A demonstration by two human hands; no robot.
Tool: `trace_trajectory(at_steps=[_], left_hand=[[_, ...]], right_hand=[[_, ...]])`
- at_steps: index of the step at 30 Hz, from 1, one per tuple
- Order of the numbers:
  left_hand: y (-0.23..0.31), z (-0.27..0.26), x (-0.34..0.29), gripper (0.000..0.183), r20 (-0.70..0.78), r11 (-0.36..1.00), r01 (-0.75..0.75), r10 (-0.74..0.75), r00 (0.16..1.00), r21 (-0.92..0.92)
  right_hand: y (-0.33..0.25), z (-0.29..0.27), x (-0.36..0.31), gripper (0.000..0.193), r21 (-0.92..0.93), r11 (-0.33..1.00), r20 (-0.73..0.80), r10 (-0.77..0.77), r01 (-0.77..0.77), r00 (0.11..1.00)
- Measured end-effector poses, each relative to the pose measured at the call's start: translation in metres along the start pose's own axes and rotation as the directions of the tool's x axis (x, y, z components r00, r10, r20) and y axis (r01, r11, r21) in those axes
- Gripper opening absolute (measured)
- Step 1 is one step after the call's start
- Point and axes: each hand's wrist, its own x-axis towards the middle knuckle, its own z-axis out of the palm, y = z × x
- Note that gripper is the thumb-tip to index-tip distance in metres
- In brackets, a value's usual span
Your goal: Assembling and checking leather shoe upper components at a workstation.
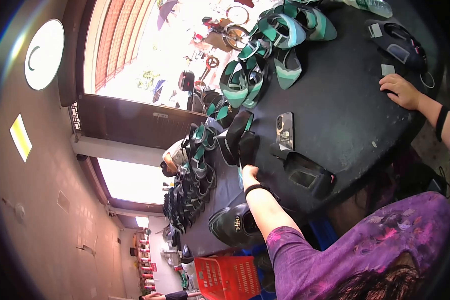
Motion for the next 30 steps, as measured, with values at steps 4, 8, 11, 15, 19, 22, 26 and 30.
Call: trace_trajectory(at_steps=[4,8,11,15,19,22,26,30], left_hand=[[-0.018,0.017,0.013,0.02,-0.218,0.948,-0.111,0.045,0.975,-0.299],[0.039,0.014,-0.052,0.013,-0.756,0.952,-0.307,0.207,0.621,0.009],[0.057,-0.018,-0.084,0.008,-0.818,0.752,-0.583,0.522,0.241,0.309],[0.092,-0.075,-0.15,0.008,-0.808,0.581,-0.685,0.588,-0.019,0.439],[0.132,-0.102,-0.232,0.013,-0.746,0.466,-0.83,0.659,0.093,0.307],[0.162,-0.102,-0.283,0.017,-0.68,0.374,-0.907,0.718,0.152,0.192],[0.198,-0.077,-0.318,0.016,-0.432,0.394,-0.91,0.848,0.306,0.128],[0.234,-0.021,-0.305,0.023,-0.22,0.216,-0.962,0.959,0.177,0.167]], right_hand=[[-0.004,0.0,0.005,0.022,0.009,1.0,-0.006,-0.012,0.012,1.0],[0.002,-0.003,-0.002,0.021,-0.015,0.999,0.015,0.043,-0.043,0.999],[0.008,0.004,-0.006,0.02,-0.007,0.999,0.02,0.047,-0.047,0.999],[0.003,0.007,0.001,0.021,-0.01,1.0,0.021,0.001,-0.001,1.0],[0.004,0.007,-0.002,0.022,-0.059,0.998,0.002,-0.02,0.02,1.0],[0.006,0.002,-0.01,0.032,-0.185,0.98,0.027,-0.069,0.073,0.997],[-0.039,-0.007,-0.001,0.06,-0.211,0.935,-0.03,-0.296,0.284,0.955],[-0.111,-0.014,-0.004,0.067,0.086,0.856,-0.148,-0.494,0.509,0.857]])
